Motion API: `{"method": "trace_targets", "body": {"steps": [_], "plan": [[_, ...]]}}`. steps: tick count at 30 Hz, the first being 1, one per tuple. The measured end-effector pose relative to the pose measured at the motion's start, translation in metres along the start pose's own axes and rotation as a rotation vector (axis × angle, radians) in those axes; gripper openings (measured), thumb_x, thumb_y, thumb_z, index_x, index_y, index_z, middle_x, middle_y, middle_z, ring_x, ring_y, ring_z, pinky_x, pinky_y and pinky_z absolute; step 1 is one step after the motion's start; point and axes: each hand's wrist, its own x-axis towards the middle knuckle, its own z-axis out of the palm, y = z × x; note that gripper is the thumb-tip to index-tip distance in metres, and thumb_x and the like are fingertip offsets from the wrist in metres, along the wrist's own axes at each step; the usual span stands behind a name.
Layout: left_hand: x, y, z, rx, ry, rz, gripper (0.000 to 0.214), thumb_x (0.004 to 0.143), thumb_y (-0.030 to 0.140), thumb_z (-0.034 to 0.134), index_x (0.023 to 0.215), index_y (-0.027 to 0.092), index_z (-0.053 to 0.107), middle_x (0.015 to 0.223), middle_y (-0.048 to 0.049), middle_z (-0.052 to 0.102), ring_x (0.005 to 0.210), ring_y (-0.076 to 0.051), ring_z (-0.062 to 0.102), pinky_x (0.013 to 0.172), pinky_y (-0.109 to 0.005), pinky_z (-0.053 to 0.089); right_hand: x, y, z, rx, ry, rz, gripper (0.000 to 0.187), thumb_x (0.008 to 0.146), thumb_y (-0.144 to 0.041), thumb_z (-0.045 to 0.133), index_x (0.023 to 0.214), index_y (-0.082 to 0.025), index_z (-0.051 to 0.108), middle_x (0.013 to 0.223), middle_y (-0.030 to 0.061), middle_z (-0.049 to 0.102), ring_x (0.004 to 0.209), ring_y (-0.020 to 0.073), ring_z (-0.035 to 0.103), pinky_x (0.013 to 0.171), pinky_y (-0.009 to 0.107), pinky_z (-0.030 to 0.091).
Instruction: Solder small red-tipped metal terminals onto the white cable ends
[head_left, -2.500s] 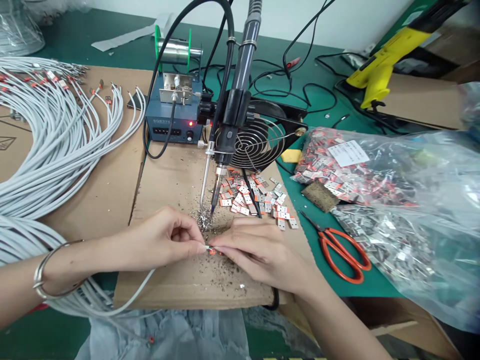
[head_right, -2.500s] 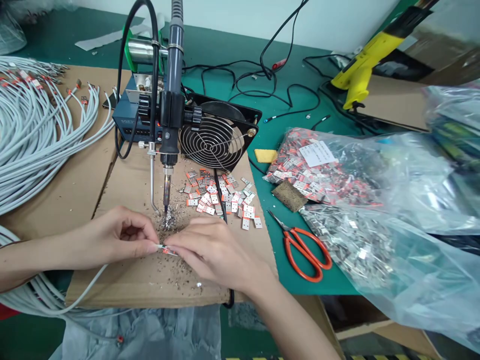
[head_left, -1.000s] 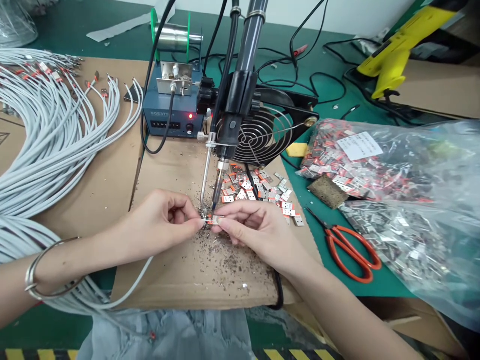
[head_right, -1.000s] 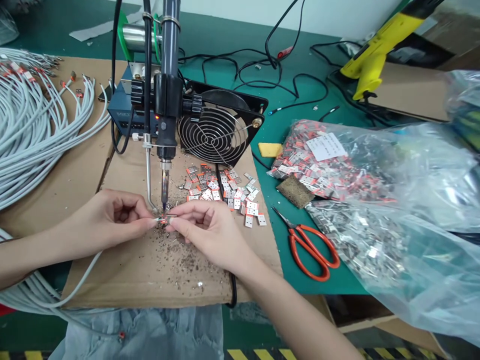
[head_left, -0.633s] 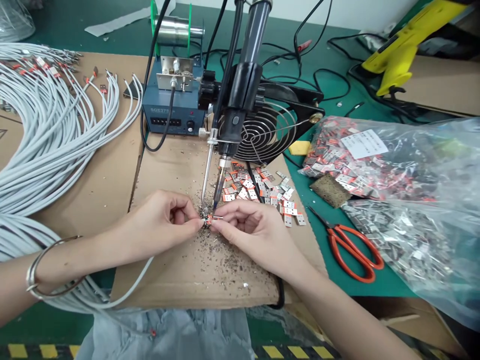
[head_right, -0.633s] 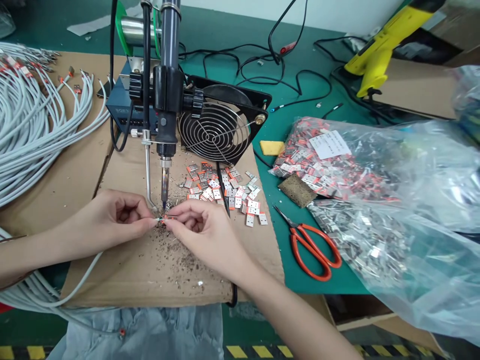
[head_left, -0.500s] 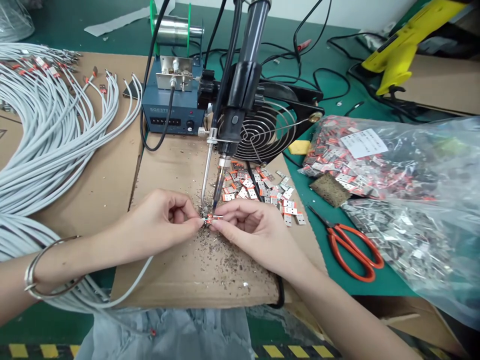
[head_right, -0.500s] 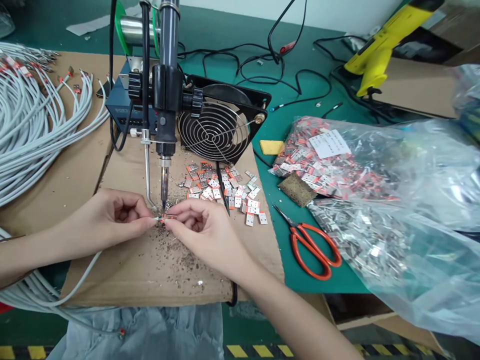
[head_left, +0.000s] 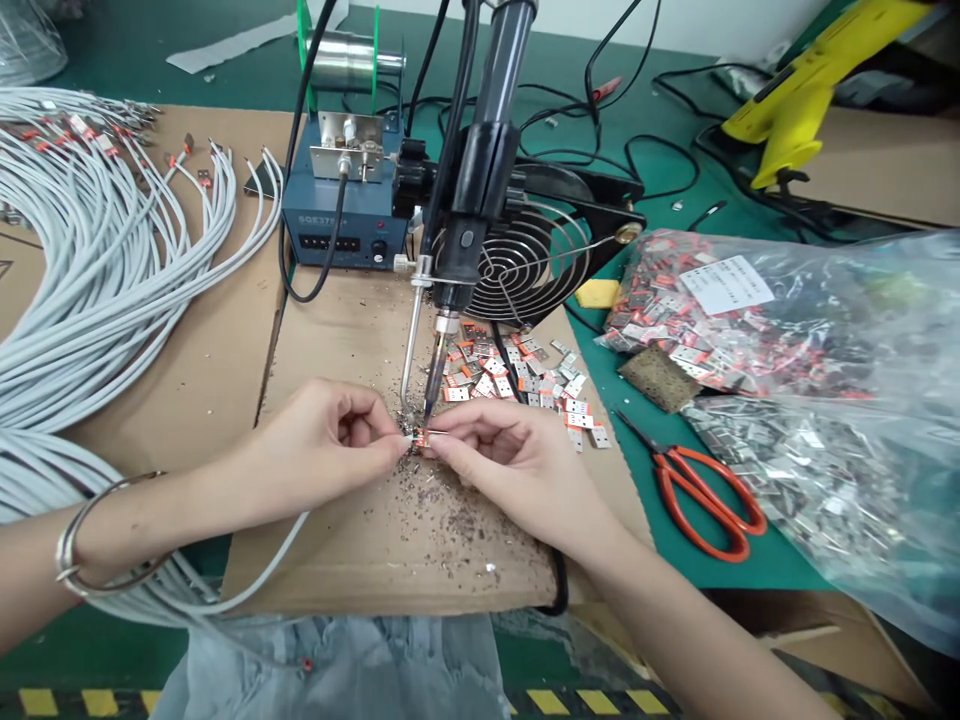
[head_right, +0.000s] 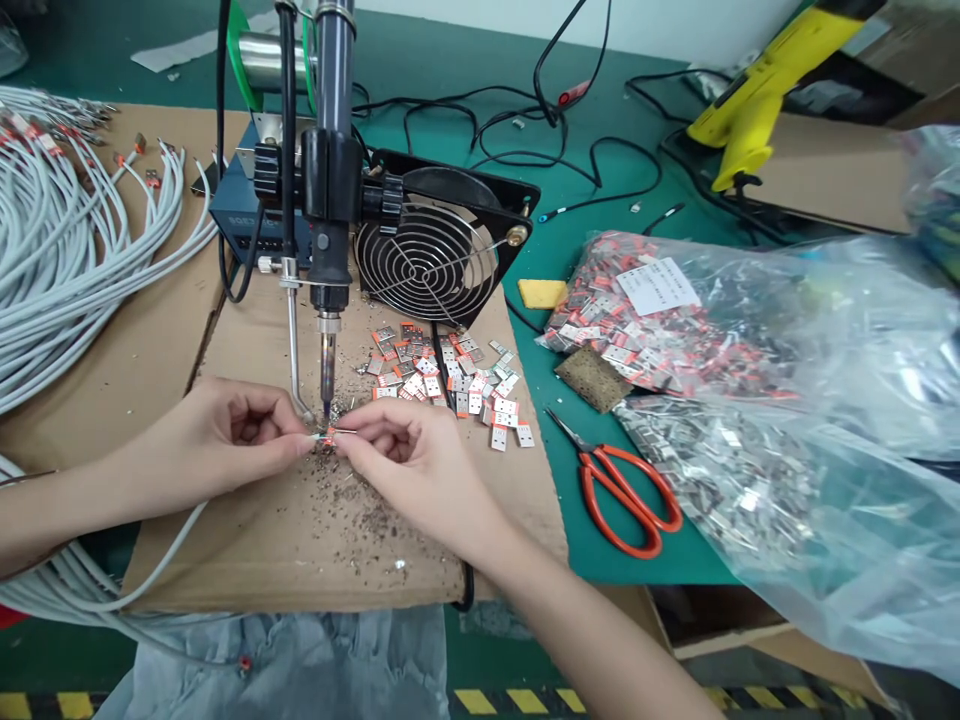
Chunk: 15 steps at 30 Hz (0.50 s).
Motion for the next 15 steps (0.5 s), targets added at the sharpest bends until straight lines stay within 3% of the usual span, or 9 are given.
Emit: {"method": "trace_targets", "body": {"steps": [5,15], "plan": [[0.0008,0.0027,0.0,-0.018,-0.001,-0.023,0.012,0.072,0.025,0.059,0.065,0.015,0.059,0.053,0.0047,0.047,0.048,-0.008,0.039,0.043,-0.018,0.028,-0.0002,-0.0044,-0.0034,0.11,-0.025,0.083,0.01,0.066,-0.021,0.071,0.074,-0.017,0.067,0.06,0.0005,0.068,0.049,0.0093,0.058,0.043,0.02,0.045],[0.0005,0.0013,-0.0015,-0.036,-0.008,0.017,0.015,0.074,0.026,0.059,0.065,0.015,0.061,0.054,0.004,0.049,0.049,-0.007,0.038,0.043,-0.017,0.028,-0.0008,-0.0032,-0.0082,0.193,-0.06,0.12,0.012,0.066,-0.023,0.073,0.076,-0.019,0.069,0.065,0.0018,0.073,0.063,0.0154,0.07,0.054,0.022,0.054]]}}
